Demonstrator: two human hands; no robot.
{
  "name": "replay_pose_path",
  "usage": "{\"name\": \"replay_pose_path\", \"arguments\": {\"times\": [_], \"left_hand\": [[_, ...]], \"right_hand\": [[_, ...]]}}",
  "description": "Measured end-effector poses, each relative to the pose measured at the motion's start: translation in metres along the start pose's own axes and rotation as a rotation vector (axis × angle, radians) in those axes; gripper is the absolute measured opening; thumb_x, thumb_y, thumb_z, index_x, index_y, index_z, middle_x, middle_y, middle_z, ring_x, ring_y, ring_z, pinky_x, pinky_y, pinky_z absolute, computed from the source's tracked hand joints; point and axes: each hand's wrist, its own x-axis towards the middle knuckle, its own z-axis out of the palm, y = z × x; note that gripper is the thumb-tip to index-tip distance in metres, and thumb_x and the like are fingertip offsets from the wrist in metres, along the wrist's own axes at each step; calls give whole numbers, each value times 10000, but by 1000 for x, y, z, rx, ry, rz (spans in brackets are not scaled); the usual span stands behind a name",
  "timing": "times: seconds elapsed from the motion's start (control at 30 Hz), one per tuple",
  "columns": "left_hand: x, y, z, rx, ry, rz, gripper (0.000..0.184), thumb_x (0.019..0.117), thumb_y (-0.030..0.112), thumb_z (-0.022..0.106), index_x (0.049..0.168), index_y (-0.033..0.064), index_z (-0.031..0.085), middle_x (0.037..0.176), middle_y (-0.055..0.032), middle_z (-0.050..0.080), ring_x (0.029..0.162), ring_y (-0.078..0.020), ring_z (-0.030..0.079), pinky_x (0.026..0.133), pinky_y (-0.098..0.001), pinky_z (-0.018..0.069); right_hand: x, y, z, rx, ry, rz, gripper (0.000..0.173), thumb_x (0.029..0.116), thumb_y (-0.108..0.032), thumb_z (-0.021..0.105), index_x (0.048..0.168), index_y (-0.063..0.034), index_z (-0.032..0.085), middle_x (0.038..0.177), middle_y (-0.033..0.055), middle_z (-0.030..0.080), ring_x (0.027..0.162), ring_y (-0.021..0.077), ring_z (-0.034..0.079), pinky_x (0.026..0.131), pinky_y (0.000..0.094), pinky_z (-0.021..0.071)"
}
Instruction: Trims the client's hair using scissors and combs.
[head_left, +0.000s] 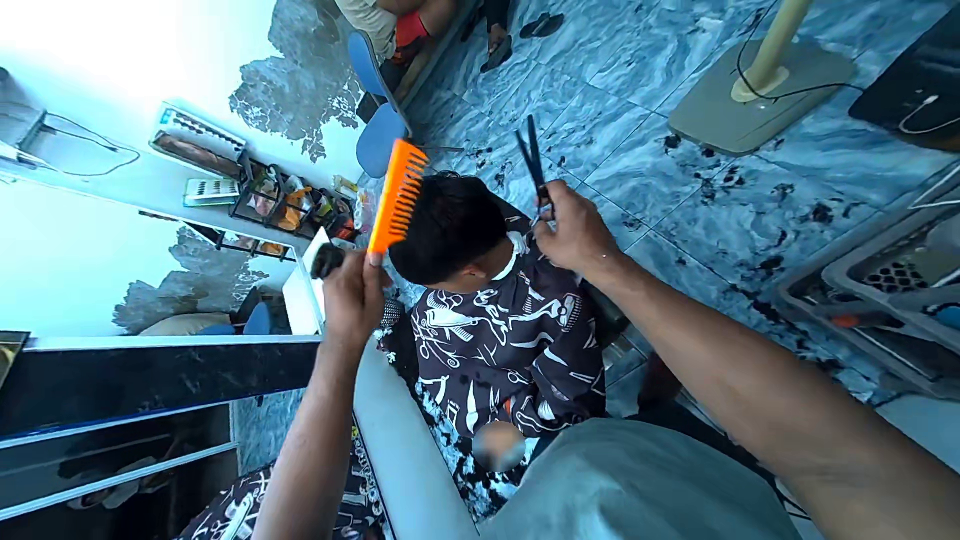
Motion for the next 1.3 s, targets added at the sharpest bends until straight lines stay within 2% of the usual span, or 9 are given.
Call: {"name": "replay_pose_path", "arguments": {"times": [0.17, 0.3, 0.47, 0.53, 0.63, 0.73, 0.9, 1.2, 1.3], "left_hand": [[-58, -49, 34, -24, -127, 335, 375, 1075, 265, 474, 993, -8, 717, 800, -132, 708, 827, -263, 710, 880, -486, 569], [-52, -25, 35, -103, 147, 116, 435, 1109, 274, 386, 1017, -40, 673, 758, -128, 685, 651, -210, 670, 624, -417, 578], [-48, -52, 61, -259, 18, 208, 393, 1094, 281, 433, 1083, 1, 709, 783, -119, 683, 704, -240, 671, 670, -471, 571], [-76, -82, 89, -256, 32, 366, 410, 1076, 352, 466, 1176, 56, 731, 867, -121, 691, 836, -257, 682, 874, -510, 550], [-107, -117, 129, -270, 123, 457, 398, 1023, 417, 610, 1231, 96, 721, 892, -113, 659, 1003, -272, 649, 1204, -602, 271], [-106, -141, 149, -256, 223, 454, 334, 976, 370, 705, 1201, 126, 744, 875, -101, 672, 992, -271, 651, 1167, -565, 325], [-71, -159, 134, -249, 388, 503, 285, 954, 331, 739, 1174, 153, 773, 768, -97, 646, 880, -268, 642, 1087, -512, 405], [-53, -146, 109, -269, 597, 536, 315, 910, 310, 798, 1184, 156, 772, 740, -81, 606, 852, -241, 622, 1113, -549, 353], [-54, -143, 105, -270, 614, 554, 325, 907, 308, 800, 1181, 136, 770, 730, -80, 611, 836, -242, 623, 1113, -564, 354]], "right_hand": [[-9, 31, -29, -49, 79, 124, 488, 948, -65, 578, 1425, -39, 476, 1239, 204, 653, 942, 365, 703, 805, 590, 579], [-23, 23, -27, -99, 153, 216, 566, 941, -41, 573, 1484, -53, 414, 1328, 210, 618, 891, 371, 698, 767, 590, 571], [-41, -8, -15, -203, 156, 147, 531, 935, -23, 576, 1449, -60, 450, 1224, 194, 662, 891, 349, 698, 765, 572, 575], [-51, -14, -17, -305, 149, 115, 503, 926, -62, 629, 1410, -45, 490, 1168, 195, 669, 996, 351, 691, 852, 574, 570], [-62, -40, -18, -540, 125, 65, 441, 945, -114, 655, 1363, -25, 546, 1237, 220, 649, 1088, 413, 668, 896, 624, 548], [-67, -74, -8, -897, 98, -164, 291, 987, -63, 536, 1259, -41, 636, 1189, 239, 665, 958, 462, 691, 738, 653, 533], [-61, -95, 32, -1163, -44, -481, 166, 982, -49, 552, 1132, -49, 624, 1094, 227, 628, 1042, 458, 633, 751, 626, 488], [-71, -115, 50, -1136, -20, -420, 201, 965, -1, 559, 1145, -41, 639, 1017, 210, 664, 881, 406, 691, 684, 556, 520], [-70, -120, 51, -1145, -24, -393, 219, 937, -42, 575, 1151, -63, 615, 1095, 200, 617, 1003, 411, 644, 737, 560, 493]]}}
